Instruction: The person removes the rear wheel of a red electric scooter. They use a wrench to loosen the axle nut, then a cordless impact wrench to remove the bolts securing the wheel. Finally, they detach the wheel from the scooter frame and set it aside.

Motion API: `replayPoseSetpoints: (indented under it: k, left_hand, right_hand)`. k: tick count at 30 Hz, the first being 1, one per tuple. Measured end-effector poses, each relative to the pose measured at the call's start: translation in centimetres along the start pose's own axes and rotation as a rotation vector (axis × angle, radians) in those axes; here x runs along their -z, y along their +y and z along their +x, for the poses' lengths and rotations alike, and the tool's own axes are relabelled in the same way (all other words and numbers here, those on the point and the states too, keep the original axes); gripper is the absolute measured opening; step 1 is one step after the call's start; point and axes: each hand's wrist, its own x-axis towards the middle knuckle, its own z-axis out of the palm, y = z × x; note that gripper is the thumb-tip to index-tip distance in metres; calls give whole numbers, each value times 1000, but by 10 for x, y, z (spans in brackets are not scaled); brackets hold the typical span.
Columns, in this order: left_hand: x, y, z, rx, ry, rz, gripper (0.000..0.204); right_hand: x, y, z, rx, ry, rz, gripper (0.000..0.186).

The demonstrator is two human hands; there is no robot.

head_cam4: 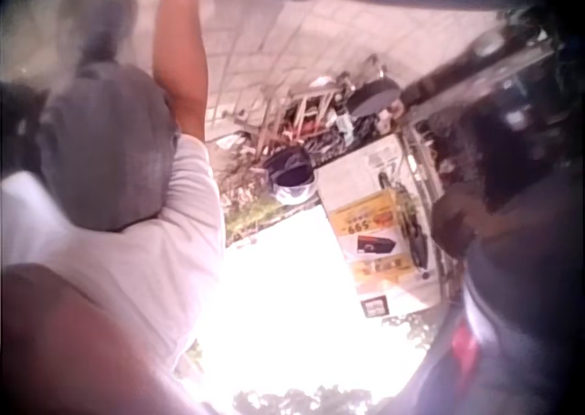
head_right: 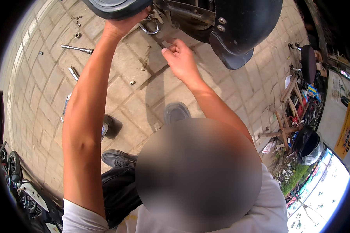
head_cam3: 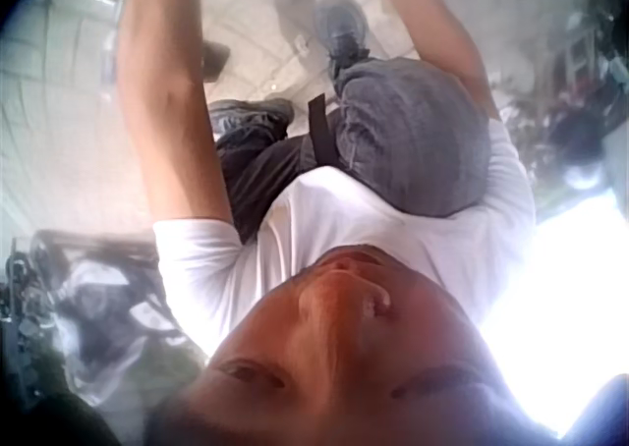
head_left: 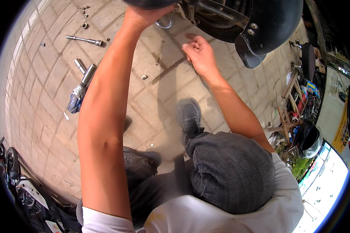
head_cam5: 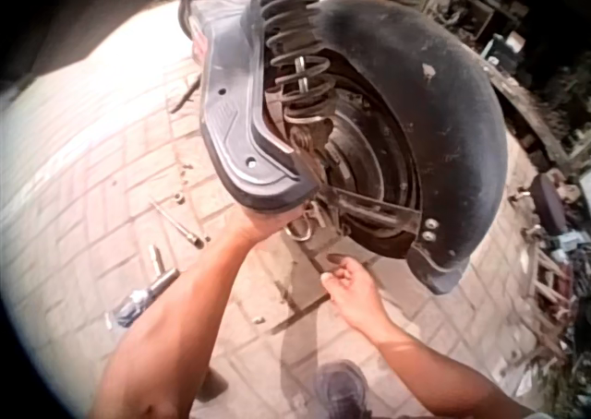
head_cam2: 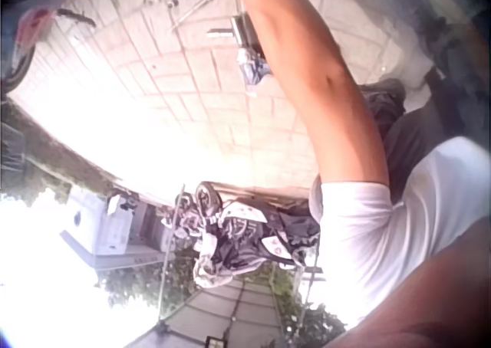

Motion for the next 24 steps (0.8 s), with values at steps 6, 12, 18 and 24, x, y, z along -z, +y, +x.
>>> replayPoseSetpoints:
  k: [6, 12, 18, 24]
  left_hand:
    - [7, 18, -4, 116, 91, -58, 53]
    - [16, 22, -1, 16, 129, -268, 48]
    - [21, -4, -41, 168, 456, -119, 62]
    - [102, -84, -123, 563, 217, 510, 66]
  right_hand:
    - [1, 40, 18, -9, -27, -513, 45]
    - [-44, 60, 45, 31, -139, -966, 53]
    - [-74, 63, 55, -42, -215, -1173, 62]
    - [-104, 54, 73, 136, -235, -987, 57]
